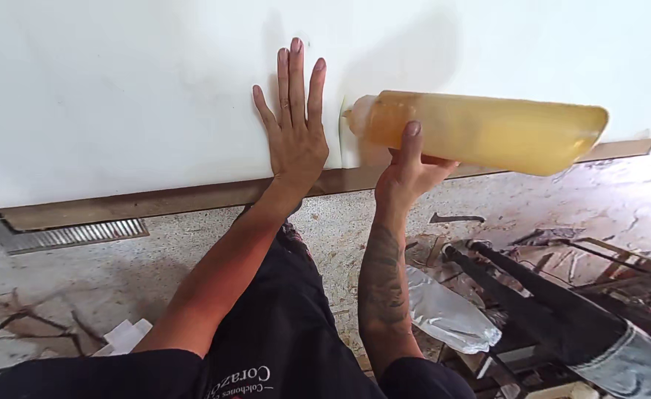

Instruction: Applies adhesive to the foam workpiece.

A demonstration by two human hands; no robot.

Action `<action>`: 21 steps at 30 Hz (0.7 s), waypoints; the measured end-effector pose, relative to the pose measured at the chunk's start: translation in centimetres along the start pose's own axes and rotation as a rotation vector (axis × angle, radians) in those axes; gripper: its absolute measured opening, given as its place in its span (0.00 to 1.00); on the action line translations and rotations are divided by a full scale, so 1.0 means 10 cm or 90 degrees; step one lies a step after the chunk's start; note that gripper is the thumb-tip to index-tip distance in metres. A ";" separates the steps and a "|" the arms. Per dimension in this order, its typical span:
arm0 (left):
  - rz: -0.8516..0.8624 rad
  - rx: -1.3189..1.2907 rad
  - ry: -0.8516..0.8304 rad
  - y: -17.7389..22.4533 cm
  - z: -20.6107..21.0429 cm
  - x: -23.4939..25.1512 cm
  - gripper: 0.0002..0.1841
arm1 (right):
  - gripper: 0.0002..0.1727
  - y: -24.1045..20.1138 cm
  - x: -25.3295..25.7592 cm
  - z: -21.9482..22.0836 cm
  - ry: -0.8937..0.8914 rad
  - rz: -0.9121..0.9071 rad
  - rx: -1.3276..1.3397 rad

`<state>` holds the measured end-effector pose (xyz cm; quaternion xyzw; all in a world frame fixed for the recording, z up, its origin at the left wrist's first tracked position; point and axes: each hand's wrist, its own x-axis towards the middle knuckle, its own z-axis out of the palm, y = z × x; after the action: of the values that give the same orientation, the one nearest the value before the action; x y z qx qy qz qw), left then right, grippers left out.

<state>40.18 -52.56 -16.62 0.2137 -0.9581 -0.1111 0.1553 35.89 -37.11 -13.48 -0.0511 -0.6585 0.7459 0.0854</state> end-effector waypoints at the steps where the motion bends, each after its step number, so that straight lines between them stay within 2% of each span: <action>1: 0.003 -0.001 -0.001 0.00 0.00 0.00 0.30 | 0.45 -0.01 -0.03 0.04 0.004 -0.038 -0.037; 4: 0.013 -0.016 0.018 0.00 0.01 0.00 0.31 | 0.42 -0.03 -0.18 0.12 -0.009 -0.200 -0.125; 7: 0.013 -0.036 0.025 -0.02 0.01 -0.02 0.30 | 0.43 0.01 -0.42 0.07 -0.033 -0.357 -0.261; 8: 0.012 -0.044 0.027 -0.03 0.02 -0.02 0.30 | 0.43 0.03 -0.50 0.04 -0.039 -0.360 -0.273; 11: 0.008 -0.052 0.025 -0.05 0.01 -0.02 0.29 | 0.37 0.02 -0.71 -0.05 -0.035 -0.320 -0.225; 13: 0.016 -0.047 0.040 -0.05 0.03 -0.02 0.28 | 0.43 -0.04 -0.84 -0.10 -0.011 -0.309 -0.248; 17: 0.031 -0.052 0.068 -0.06 0.07 -0.03 0.28 | 0.40 -0.02 -1.02 -0.28 0.011 -0.274 -0.227; 19: 0.036 -0.060 0.069 -0.08 0.08 -0.03 0.29 | 0.42 -0.04 -1.09 -0.36 0.015 -0.279 -0.254; 21: 0.027 -0.065 0.061 -0.07 0.09 -0.02 0.31 | 0.46 0.06 -1.18 -0.43 0.061 -0.228 -0.193</action>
<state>40.32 -52.92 -17.66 0.1904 -0.9468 -0.1466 0.2139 48.27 -35.24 -15.06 0.0190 -0.7568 0.6082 0.2388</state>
